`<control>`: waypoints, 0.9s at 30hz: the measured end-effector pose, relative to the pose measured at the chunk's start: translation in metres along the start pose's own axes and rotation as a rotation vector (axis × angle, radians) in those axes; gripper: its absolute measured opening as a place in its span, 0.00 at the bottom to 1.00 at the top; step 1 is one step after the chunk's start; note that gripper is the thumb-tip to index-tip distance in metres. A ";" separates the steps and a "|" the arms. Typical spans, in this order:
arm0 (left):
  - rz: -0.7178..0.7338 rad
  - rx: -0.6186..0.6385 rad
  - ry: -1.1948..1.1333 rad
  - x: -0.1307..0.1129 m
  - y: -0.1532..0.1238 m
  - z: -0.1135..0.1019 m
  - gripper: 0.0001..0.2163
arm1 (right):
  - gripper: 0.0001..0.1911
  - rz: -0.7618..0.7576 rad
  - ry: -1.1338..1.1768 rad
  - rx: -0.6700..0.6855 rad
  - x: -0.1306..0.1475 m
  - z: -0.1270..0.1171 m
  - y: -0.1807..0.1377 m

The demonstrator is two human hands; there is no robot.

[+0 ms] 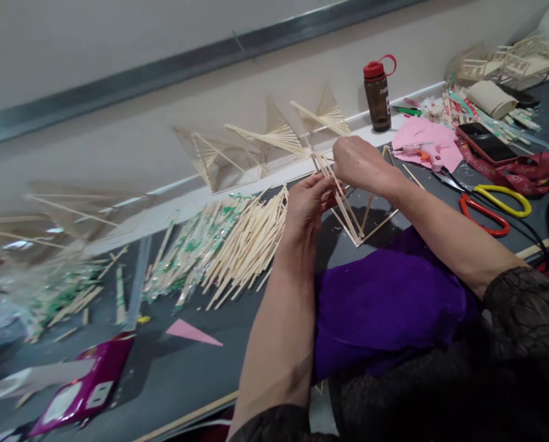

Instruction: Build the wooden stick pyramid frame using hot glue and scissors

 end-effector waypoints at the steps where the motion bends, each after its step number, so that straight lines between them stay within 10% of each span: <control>1: 0.003 0.004 0.010 0.000 0.000 0.000 0.14 | 0.19 -0.017 0.019 -0.033 0.002 -0.002 0.003; 27: 0.073 -0.027 0.247 -0.006 -0.002 -0.001 0.13 | 0.14 -0.062 0.131 -0.134 0.009 0.003 0.027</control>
Point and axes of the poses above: each hand's wrist, its own y-axis towards the middle knuckle, its own z-axis out of the palm, x = y × z, the point moved 8 cm from there along y, towards the middle knuckle, and after that the axes turned 1 degree about -y, right-handed, at the moved point
